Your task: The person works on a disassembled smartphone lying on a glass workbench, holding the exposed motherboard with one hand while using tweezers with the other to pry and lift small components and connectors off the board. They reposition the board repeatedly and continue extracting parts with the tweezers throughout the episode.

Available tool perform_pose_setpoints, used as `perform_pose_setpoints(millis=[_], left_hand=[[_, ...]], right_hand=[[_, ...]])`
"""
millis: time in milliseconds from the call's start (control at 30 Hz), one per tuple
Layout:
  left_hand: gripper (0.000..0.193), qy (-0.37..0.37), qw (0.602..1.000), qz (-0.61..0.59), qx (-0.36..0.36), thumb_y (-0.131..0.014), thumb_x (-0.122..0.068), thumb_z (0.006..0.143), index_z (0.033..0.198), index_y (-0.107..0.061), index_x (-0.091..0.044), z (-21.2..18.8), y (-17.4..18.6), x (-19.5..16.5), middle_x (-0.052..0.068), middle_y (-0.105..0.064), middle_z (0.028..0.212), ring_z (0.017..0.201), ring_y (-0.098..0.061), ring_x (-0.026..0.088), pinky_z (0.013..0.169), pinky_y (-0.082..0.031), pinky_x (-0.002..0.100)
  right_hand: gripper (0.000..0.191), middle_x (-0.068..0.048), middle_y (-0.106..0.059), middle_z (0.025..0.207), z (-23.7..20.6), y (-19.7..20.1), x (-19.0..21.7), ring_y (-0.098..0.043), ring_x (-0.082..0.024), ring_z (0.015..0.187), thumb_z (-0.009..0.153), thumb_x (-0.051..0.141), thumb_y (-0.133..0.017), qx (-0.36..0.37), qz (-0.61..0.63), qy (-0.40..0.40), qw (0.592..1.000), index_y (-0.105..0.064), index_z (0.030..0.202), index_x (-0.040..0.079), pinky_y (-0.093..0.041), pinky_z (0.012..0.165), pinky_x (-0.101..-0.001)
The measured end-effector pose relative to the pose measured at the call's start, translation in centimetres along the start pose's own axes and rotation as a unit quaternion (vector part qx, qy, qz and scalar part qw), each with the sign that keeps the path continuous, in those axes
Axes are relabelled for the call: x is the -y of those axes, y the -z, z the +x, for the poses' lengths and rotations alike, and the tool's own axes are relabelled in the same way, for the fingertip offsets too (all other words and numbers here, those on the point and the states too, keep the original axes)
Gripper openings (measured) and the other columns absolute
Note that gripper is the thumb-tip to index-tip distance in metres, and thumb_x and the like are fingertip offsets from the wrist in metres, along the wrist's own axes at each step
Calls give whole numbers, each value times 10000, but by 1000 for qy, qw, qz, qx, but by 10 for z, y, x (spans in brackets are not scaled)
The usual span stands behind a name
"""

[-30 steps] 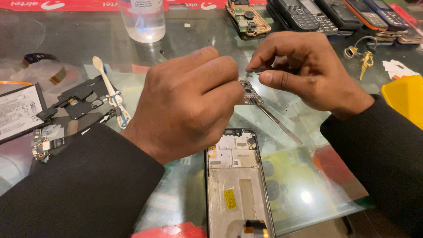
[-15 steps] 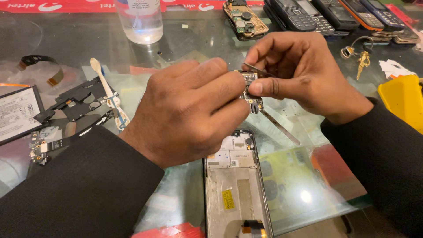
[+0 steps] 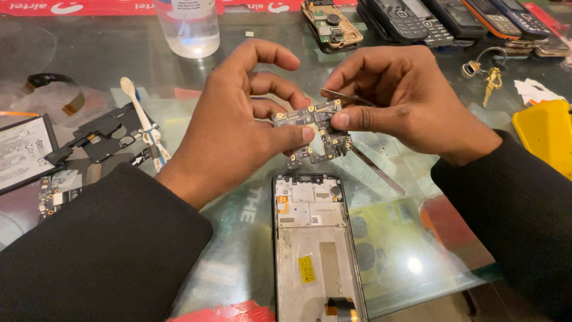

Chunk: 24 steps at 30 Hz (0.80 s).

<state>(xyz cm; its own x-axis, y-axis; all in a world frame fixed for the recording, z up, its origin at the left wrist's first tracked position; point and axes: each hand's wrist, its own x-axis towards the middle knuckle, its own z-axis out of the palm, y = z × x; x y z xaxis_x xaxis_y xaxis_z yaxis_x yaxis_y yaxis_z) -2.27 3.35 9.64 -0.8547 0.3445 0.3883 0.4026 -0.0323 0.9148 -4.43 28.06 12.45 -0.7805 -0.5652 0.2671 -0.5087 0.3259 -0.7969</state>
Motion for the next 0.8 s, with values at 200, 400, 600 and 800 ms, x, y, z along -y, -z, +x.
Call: perform_pose_setpoints(millis=[200, 400, 600, 800], left_hand=[[516, 27, 999, -29, 32, -742, 113, 763, 1258, -644, 3, 5, 3, 12, 0, -551, 885, 770, -600, 65, 664, -570, 218], [363, 86, 992, -88, 29, -655, 112, 755, 1101, -645, 2, 1, 13, 13, 4, -627, 926, 814, -698, 87, 666, -661, 255], [358, 46, 998, -37, 32, -702, 125, 759, 1063, -589, -26, 1, 13, 18, 61, -694, 992, 846, -697, 84, 720, -610, 238], [399, -4, 998, 25, 55, -720, 126, 750, 1086, -575, -34, 3, 9, 26, 36, -664, 1050, 925, -684, 70, 793, -587, 228]], right_hand=[[298, -66, -764, 956, 2, 4, 4, -671, -79, 721, 906, 70, -749, -13, -7, -36, 999, -707, 1191, -7, -486, 524, -216], [247, -84, -744, 739, 8, 3, 8, -603, -90, 548, 871, 59, -759, 23, -35, -94, 995, -778, 1109, -3, -463, 464, -237], [188, -79, -761, 697, 11, -1, 6, -653, -96, 553, 816, 43, -786, 18, -74, -115, 990, -802, 993, -20, -491, 477, -237], [164, -80, -755, 665, 11, -1, 2, -651, -94, 528, 799, 70, -804, 20, -78, -139, 987, -809, 942, -10, -497, 473, -234]])
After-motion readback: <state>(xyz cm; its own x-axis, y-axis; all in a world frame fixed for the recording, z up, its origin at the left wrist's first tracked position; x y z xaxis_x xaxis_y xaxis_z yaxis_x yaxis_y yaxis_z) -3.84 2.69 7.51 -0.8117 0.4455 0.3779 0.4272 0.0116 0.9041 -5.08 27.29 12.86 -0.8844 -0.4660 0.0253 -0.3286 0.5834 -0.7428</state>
